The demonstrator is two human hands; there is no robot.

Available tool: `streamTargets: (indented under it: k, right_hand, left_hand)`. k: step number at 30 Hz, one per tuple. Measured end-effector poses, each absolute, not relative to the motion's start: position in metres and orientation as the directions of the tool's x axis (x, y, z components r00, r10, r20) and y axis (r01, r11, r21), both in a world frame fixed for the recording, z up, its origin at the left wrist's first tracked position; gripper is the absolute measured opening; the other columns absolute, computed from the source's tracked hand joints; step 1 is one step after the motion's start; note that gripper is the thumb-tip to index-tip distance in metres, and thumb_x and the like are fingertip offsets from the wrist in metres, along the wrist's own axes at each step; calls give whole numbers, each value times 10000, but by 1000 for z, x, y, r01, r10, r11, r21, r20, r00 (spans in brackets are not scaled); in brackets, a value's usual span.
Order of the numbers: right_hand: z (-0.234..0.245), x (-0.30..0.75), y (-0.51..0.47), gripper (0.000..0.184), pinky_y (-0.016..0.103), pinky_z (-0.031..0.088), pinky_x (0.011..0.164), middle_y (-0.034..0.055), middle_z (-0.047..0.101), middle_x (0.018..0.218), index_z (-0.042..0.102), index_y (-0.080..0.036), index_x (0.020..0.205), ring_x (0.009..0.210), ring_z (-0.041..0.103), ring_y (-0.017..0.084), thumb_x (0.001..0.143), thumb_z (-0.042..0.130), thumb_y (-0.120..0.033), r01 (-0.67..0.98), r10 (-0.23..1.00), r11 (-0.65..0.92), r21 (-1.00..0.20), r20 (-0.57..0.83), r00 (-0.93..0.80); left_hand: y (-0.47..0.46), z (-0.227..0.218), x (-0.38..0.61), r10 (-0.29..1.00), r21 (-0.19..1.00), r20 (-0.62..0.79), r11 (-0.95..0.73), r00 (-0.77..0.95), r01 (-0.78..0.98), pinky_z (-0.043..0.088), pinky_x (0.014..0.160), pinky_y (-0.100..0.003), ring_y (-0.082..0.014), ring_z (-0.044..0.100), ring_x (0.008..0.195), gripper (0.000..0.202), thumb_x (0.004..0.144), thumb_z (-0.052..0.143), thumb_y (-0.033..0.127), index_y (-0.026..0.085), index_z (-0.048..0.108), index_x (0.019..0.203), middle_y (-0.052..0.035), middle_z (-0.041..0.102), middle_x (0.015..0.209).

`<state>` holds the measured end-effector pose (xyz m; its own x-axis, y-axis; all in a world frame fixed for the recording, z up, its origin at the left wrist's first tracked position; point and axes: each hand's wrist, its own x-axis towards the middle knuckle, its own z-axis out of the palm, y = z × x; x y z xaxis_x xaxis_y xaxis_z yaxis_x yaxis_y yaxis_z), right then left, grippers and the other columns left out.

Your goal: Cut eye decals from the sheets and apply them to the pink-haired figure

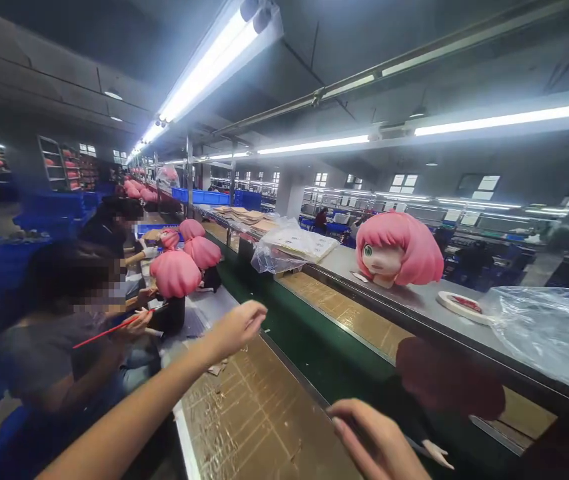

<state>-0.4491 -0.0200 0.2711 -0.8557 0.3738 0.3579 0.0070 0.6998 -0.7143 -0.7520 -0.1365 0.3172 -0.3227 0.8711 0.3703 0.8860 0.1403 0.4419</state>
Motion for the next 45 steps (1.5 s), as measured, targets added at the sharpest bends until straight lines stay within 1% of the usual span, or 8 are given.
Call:
streamTargets:
  k: [4,10,17,25,30,34,38,45]
  right_hand:
    - [312,-534,33,250,284,548,795,17,726,983,664,-252,1046,895,691,167,996,481,-416,39,326,863,-503,497,-804]
    - [320,-612,57,189,271,558,722,1,711,931,632,-245,1041,823,687,140,1012,458,-314,92,291,927,-364,541,-789]
    - [343,-641,71,142,264,550,648,-6,685,858,604,-245,1022,756,666,136,1004,463,-247,183,281,954,-236,507,-814]
    - [392,-743,91,208,292,520,763,66,665,987,588,-169,1130,869,630,161,1017,418,-211,206,265,964,-167,552,-791]
    - [416,-817,138,264,398,489,975,148,640,1173,613,-105,1167,1090,606,243,994,415,-126,625,615,779,-50,252,-747]
    - [414,-829,179,258,464,513,980,107,652,1173,626,-138,1157,1080,630,225,1030,472,-302,771,768,636,-42,137,-626]
    - [417,-824,200,370,473,512,1003,112,629,1268,590,-172,1281,1125,625,232,1005,535,-413,795,797,603,-68,46,-602]
    - [437,-824,216,405,481,474,1062,109,605,1352,587,-190,1317,1196,599,243,962,624,-382,755,754,648,-105,-50,-654]
  left_hand:
    - [-11,389,-833,876,199,465,39,-130,979,513,1009,-497,-255,602,1187,318,972,597,330,160,602,1240,-102,614,1293]
    - [118,422,-919,952,-119,306,8,29,993,548,960,-481,-252,624,1142,359,946,642,343,158,601,1250,-106,614,1291]
    - [158,454,-964,996,-281,30,-74,85,957,586,859,-404,-199,668,988,296,957,626,361,151,635,1165,-82,667,1151]
    - [169,477,-981,920,-451,146,-265,364,852,532,836,-382,-238,662,1024,338,1002,491,230,213,565,1331,-101,665,1193]
    - [166,465,-996,866,-486,96,-389,490,783,470,737,-316,-252,656,1043,263,943,486,140,210,722,1036,-94,644,1300]
    - [159,455,-1004,854,-451,68,-435,516,779,479,750,-324,-282,618,1119,252,947,539,302,194,716,1089,-113,621,1344]
    - [161,453,-1007,867,-369,42,-448,496,814,497,811,-325,-290,606,1153,307,883,652,477,225,744,1030,-86,637,1327]
    - [176,460,-1003,900,-223,-36,-430,434,875,548,886,-412,-209,649,1011,266,912,674,386,148,682,1030,-80,673,1165]
